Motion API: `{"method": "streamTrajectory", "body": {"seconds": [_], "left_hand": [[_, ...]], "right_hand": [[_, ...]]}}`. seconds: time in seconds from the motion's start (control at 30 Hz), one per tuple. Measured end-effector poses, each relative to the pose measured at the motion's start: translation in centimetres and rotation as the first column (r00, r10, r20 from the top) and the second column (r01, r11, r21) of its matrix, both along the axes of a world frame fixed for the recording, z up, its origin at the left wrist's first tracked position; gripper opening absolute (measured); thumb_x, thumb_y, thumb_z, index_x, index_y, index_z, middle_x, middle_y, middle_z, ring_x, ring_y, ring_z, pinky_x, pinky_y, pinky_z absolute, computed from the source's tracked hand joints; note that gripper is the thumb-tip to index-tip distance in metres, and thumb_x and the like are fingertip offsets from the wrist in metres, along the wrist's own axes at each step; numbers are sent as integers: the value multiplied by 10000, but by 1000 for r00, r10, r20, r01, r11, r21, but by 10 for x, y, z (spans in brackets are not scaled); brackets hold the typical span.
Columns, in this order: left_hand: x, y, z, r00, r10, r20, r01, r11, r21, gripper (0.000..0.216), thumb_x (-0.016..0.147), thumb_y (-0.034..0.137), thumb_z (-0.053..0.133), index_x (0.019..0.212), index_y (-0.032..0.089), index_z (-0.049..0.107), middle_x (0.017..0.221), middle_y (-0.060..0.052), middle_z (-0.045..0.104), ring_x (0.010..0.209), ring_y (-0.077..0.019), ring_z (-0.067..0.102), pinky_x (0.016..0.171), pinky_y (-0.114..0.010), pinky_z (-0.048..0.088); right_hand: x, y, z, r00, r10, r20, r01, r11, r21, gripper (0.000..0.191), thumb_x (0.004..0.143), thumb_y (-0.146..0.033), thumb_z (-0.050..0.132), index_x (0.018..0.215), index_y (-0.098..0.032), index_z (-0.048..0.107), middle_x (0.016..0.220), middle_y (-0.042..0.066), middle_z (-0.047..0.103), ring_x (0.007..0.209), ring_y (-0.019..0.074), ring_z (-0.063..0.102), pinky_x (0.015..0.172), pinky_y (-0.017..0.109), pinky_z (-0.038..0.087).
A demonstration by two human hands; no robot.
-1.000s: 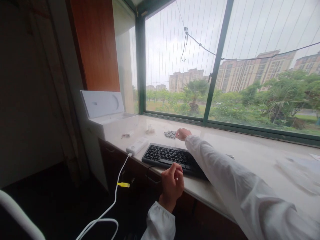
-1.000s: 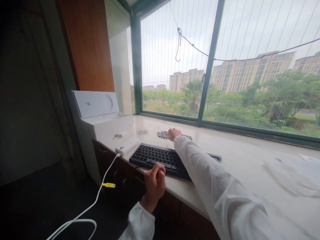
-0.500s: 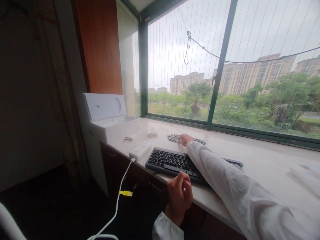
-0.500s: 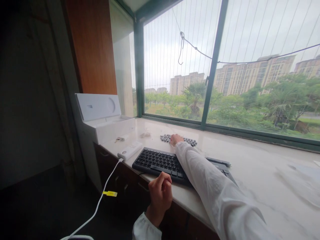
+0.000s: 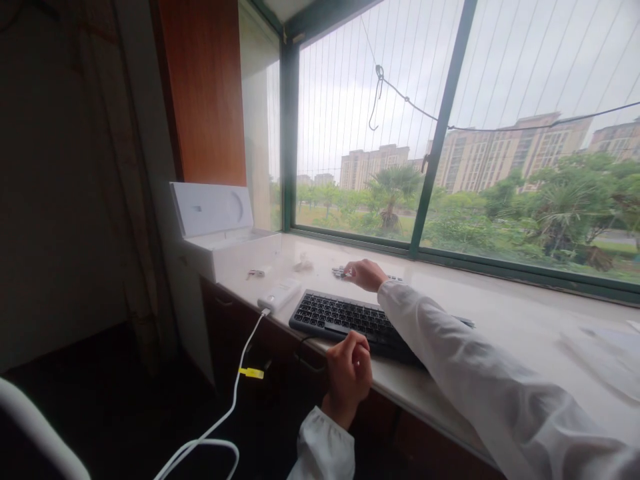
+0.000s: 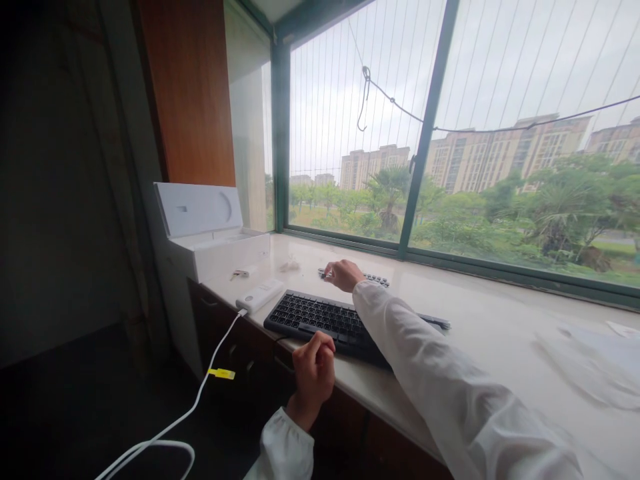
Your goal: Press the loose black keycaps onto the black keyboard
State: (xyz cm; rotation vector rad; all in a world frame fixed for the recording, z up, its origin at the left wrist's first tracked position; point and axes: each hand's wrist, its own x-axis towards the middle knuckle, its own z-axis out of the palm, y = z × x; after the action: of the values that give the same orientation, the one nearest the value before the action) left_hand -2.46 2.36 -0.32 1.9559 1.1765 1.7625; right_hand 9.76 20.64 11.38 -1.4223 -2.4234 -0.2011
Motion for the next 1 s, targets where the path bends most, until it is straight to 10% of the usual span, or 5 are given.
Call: {"method": "streamTrajectory", "body": {"seconds": [0.23,0.47,1.0], "left_hand": [[-6,-6,18,997,6,75,-1,998,-66,225,839,163,389,679,201,542,563,33,507,505,-94,446,537,-215,309],[-40,-8,21,954,267,137,-242,954,-177,226,838,196,383,708,203,568,525,51,468,460,-106,396,498,-224,279],[-85,-2,18,867,374,-329,-466,843,-268,389,934,202,407,1234,300,635,1009,-39,745,916,-210,687,791,-296,483]], "right_hand": [[-13,-56,20,973,230,16,-231,971,68,248,835,-441,674,988,-253,727,770,1,722,688,143,631,626,241,375],[-23,-84,18,953,302,33,-302,953,-11,263,816,-473,684,981,-277,744,742,-6,729,690,148,637,650,246,393],[-49,-82,-21,951,295,-99,-311,898,-312,252,776,-459,675,899,-255,755,627,-29,703,693,132,648,589,205,398]]}}
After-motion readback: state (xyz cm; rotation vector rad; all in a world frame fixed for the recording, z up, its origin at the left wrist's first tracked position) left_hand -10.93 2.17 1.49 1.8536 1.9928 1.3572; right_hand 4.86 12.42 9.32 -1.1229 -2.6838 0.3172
